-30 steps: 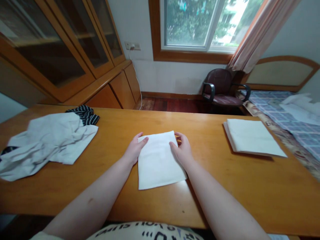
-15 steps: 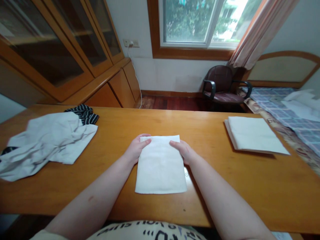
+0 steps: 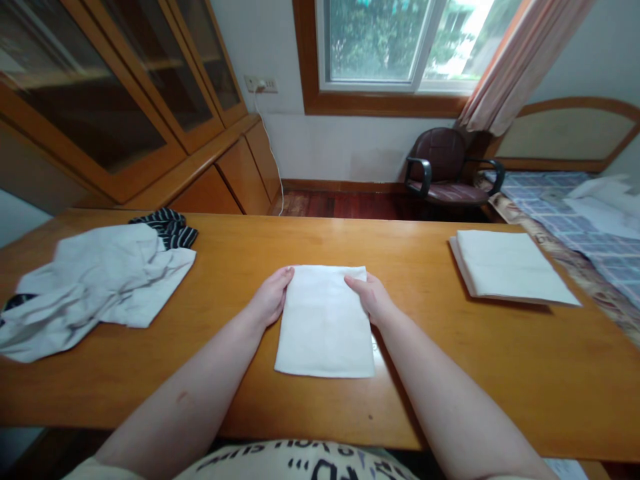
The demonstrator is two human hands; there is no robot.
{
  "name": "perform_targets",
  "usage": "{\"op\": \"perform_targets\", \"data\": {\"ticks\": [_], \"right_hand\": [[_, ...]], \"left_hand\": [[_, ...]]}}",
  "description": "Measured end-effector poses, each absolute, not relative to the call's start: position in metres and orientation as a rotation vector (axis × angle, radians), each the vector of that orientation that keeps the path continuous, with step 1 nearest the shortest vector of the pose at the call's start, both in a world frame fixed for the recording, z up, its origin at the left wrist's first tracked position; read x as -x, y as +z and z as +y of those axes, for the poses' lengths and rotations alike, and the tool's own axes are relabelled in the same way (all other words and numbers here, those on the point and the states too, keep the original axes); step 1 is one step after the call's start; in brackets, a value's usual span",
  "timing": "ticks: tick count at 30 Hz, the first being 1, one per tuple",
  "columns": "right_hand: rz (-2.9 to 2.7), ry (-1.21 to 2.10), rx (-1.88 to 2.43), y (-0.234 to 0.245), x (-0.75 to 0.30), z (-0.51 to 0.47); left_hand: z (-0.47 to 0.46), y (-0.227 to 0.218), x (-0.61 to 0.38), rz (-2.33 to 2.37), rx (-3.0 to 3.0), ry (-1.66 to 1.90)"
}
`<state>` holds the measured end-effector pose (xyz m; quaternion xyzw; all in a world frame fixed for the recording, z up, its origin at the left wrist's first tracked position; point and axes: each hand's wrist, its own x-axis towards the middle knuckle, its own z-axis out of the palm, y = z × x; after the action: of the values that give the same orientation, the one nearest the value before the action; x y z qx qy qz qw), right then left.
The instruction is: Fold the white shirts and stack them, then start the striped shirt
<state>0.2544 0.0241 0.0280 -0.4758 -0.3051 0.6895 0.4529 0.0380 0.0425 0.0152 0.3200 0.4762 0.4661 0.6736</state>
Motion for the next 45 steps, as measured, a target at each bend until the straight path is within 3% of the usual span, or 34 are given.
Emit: {"op": "perform_targets", "data": {"ticks": [5, 17, 29, 36, 45], "right_hand": [[-0.725, 1.655, 1.175, 0.023, -0.260, 0.029], [-1.026, 2.075, 0.973, 0.026, -0.274, 0.023], [-0.895, 1.984, 1.165, 0.026, -0.275, 0.027], [-0.755, 2.150, 0.830, 0.022, -0.287, 0.025], [-0.732, 1.917, 0.592, 0.025, -0.264, 0.022]], "left_hand": [[0.038, 0.014, -0.039, 1.100, -0.899, 0.824], [0.039, 0.020, -0.039, 1.057, -0.598, 1.106], [0.044, 0.028, -0.039, 0.918, -0.472, 1.089], [0.047, 0.025, -0.036, 0.851, -0.335, 1.090], [0.049, 0.030, -0.038, 0.864, -0.138, 1.316]]}}
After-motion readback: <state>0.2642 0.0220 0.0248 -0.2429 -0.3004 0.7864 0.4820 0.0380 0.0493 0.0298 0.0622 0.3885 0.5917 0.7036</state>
